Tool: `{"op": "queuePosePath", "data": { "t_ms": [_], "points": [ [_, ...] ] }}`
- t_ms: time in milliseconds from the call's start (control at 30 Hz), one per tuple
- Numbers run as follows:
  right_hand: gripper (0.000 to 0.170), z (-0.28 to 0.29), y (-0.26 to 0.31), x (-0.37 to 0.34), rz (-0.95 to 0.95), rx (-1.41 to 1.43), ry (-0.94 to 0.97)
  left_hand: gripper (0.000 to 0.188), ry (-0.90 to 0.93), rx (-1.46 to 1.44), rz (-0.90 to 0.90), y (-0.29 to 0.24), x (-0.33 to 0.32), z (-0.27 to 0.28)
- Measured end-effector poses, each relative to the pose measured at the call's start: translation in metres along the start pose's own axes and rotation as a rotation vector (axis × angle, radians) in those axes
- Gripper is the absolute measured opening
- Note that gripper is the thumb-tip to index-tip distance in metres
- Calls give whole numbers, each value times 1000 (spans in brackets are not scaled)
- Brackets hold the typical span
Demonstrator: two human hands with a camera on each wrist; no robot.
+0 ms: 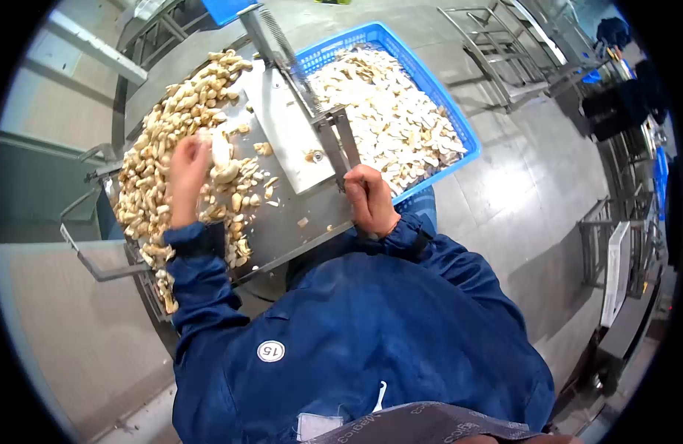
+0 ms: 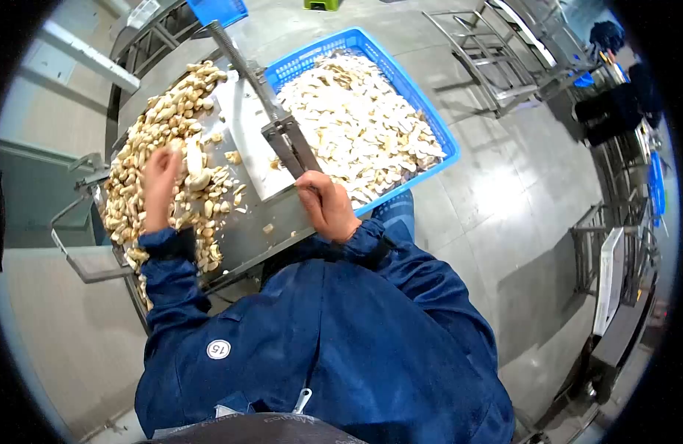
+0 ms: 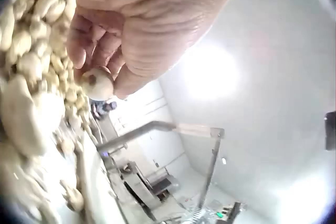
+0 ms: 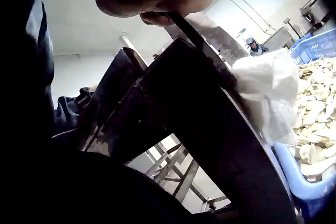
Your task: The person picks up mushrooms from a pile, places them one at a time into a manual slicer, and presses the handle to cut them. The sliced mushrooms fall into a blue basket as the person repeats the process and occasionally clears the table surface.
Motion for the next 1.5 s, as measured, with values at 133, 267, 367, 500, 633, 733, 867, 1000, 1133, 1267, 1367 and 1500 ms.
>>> {"op": "queuePosePath", "data": {
  "t_ms": [133,267,367,500,633,733,867,1000,1133,1267,1367,1500],
  "points": [
    [21,-1,-2,-1,-27,30,13,34,133,-81,83,23,40,-113],
    [20,0,-1,-1,-22,-28,22,36,61,-112,-62,17,48,-176],
    [19,-2,-10,-6,-12,21,-5,50,94,-74,63,-16,29,-175],
    [20,-3,-14,-9,4,38,-18,27,-68,-249,-142,-1,12,-177],
    [17,-4,-2,8,-21,62,-1,24,-50,-307,-106,-1,9,-175],
    [14,2,53,63,-202,83,27,24,-53,-399,-105,6,11,-180],
    [11,-1,61,76,-287,250,17,26,-30,-345,-112,-20,2,-170],
    [9,-3,7,6,-105,81,-27,21,-91,-178,-136,-20,2,-167],
    [11,-2,39,49,-252,175,16,19,-127,-239,-243,-27,2,-163],
    [23,-2,67,83,-347,148,15,23,-59,-164,-193,-21,0,-174],
    [21,-3,14,15,-142,56,-65,17,-95,-165,-203,-21,4,-174],
    [17,-2,24,32,-215,88,10,21,-66,-155,-223,-22,5,-175]
  ]
}}
Point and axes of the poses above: each hand's wrist, its own x-axis towards the middle knuckle, its own z-axis out of the back of the hand, y = z × x, the point moved 8 cm from there along x, towards the middle knuckle, and after that the axes turned 11 degrees about -x, right-handed, at the moved point
